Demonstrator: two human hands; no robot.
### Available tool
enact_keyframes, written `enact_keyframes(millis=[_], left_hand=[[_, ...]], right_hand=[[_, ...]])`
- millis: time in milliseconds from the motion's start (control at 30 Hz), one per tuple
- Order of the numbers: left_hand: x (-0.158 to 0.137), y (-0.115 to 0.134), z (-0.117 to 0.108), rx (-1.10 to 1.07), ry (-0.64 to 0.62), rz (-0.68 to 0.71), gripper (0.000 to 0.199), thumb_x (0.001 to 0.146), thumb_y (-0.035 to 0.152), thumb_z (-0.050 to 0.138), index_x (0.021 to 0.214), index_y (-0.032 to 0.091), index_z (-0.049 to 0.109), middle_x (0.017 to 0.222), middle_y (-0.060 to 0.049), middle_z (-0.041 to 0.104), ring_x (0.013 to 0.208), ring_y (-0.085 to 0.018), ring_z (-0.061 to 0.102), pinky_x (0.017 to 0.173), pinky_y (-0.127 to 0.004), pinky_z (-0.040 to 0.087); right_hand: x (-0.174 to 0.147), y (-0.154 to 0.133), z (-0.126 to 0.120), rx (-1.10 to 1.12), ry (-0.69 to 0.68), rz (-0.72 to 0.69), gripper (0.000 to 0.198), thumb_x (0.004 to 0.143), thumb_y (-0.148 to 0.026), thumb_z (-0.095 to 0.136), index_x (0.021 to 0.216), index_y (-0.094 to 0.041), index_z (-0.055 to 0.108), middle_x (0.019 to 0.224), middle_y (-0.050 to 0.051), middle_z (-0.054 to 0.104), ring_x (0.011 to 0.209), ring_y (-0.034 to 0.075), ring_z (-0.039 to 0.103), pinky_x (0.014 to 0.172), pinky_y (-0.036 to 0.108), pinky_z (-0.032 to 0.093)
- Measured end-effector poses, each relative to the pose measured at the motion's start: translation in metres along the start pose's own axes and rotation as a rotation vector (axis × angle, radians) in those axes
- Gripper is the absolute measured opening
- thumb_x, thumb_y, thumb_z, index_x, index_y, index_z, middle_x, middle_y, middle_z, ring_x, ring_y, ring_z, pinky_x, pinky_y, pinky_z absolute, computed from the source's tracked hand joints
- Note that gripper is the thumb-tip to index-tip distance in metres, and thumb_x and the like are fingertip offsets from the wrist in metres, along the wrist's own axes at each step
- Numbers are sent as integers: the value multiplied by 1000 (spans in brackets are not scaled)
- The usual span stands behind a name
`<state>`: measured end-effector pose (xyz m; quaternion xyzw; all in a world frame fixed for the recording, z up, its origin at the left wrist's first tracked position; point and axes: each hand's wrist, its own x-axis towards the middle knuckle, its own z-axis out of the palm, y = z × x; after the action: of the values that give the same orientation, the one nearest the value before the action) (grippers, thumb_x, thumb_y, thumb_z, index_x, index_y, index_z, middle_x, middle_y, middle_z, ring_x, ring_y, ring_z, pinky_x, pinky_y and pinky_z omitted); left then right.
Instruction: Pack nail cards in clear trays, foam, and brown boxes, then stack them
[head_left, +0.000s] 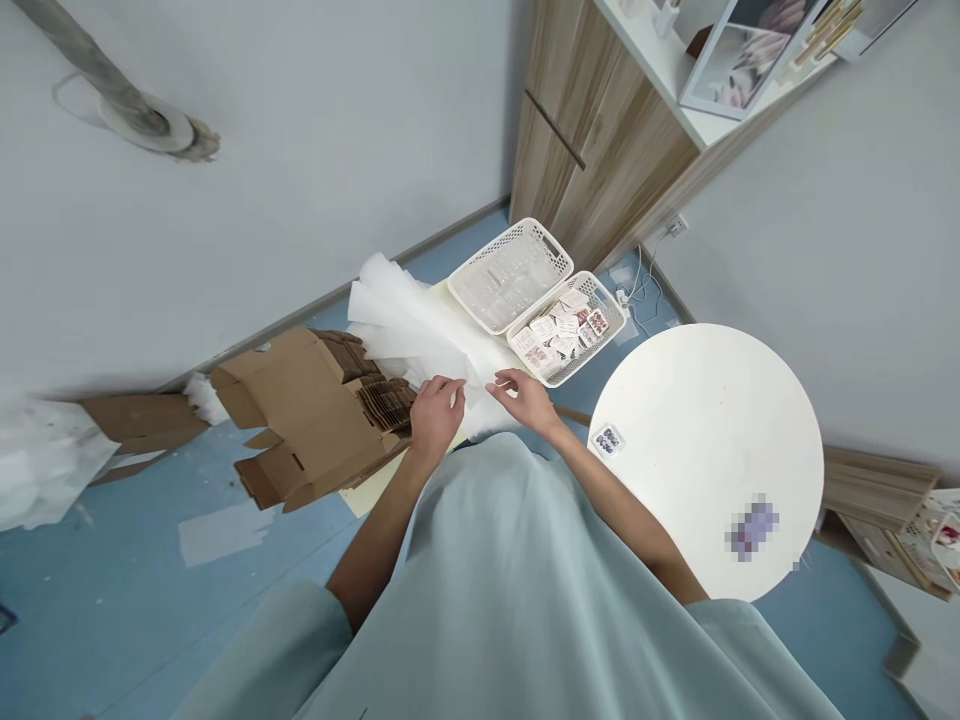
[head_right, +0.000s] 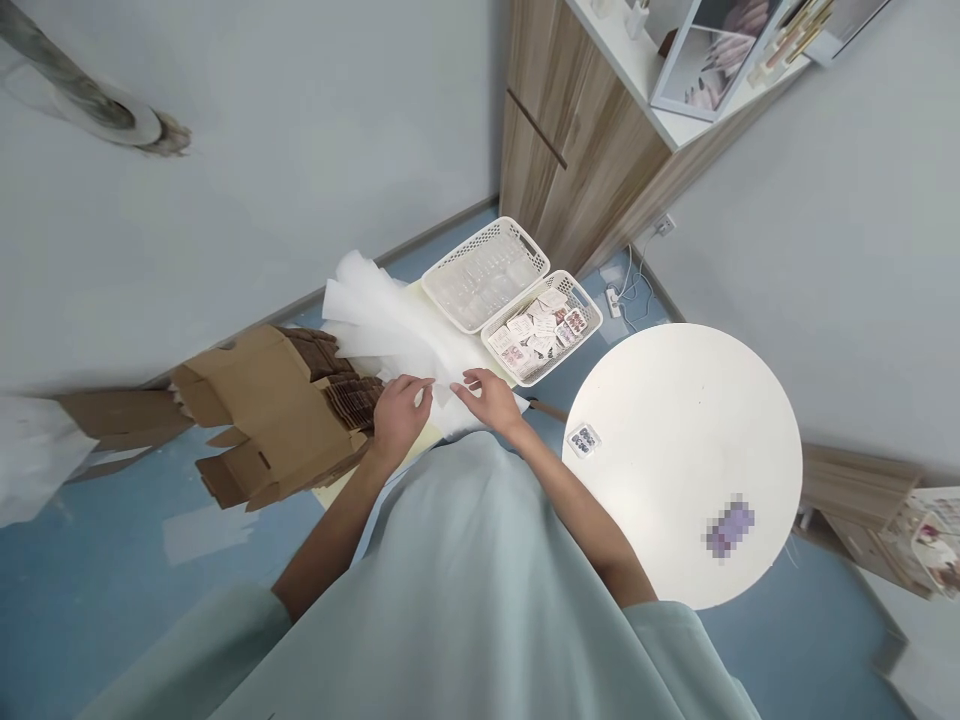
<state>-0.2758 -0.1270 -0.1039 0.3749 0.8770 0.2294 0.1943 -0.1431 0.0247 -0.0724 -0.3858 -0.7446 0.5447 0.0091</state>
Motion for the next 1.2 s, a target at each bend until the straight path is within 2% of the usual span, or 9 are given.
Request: enact_keyframes(millis=[167,267,333,400,533,633,867,1067,1200], left_hand=[[-28,42,-19,-88,-53,98,36,105,30,46,120,27,79,111,-10,72,111,-28,66,105,-40,51],[-43,64,-16,-208,-131,105,31,103,31,51,116,29,79,112,-9,72,111,-26,67,102,-39,54],[-51,74,-9,-342,-171,103,24,99,35,59,113,29,78,112,-7,73,107,-25,70,95,-37,58],[-56,81,-1,-486,-185,66,24,95,42,68,112,28,76,116,-7,73,102,-23,72,86,-35,61],[-54,90,18,-680,-130,-200,43,94,50,71,127,23,65,137,-12,68,112,-24,72,86,-34,63],[-46,108,32,-744,-251,-280,54,98,50,67,142,21,56,149,-17,62,119,-25,72,90,-36,64],[-50,199,79,-801,-608,-31,52,93,53,72,132,19,67,132,-14,73,118,-28,73,94,-39,64],[-85,267,139,-661,-786,81,46,87,54,75,114,18,71,120,-13,77,113,-28,73,88,-37,62],[-109,298,174,-541,-889,148,36,86,45,74,109,17,75,110,-12,80,105,-27,74,82,-35,61]], right_hand=[[10,-8,1,38,-25,66,48,89,-56,76,122,-22,71,113,8,77,96,21,74,87,32,55],[9,-7,-6,-86,-12,17,25,91,-47,71,92,-22,72,86,1,71,79,18,66,77,28,50],[1,-5,-14,-137,25,-21,25,92,-41,65,75,-23,64,73,-2,63,72,16,59,73,28,46],[-12,-1,-27,-124,90,-29,25,92,-38,62,72,-23,61,70,-3,60,70,16,57,72,28,44],[-51,16,-61,59,223,-61,23,91,-44,61,85,-23,64,82,-1,69,78,18,62,76,29,47],[-88,38,-89,230,320,-47,29,90,-51,62,89,-23,62,91,2,71,84,20,65,77,29,51],[-187,106,-128,469,607,86,32,87,-54,68,90,-24,58,89,2,71,85,21,67,74,30,53],[-262,157,-135,664,747,68,30,87,-51,72,91,-25,59,120,8,74,113,26,70,93,37,56],[-301,184,-141,660,728,86,38,86,-61,75,94,-26,62,146,9,65,135,28,62,108,41,51]])
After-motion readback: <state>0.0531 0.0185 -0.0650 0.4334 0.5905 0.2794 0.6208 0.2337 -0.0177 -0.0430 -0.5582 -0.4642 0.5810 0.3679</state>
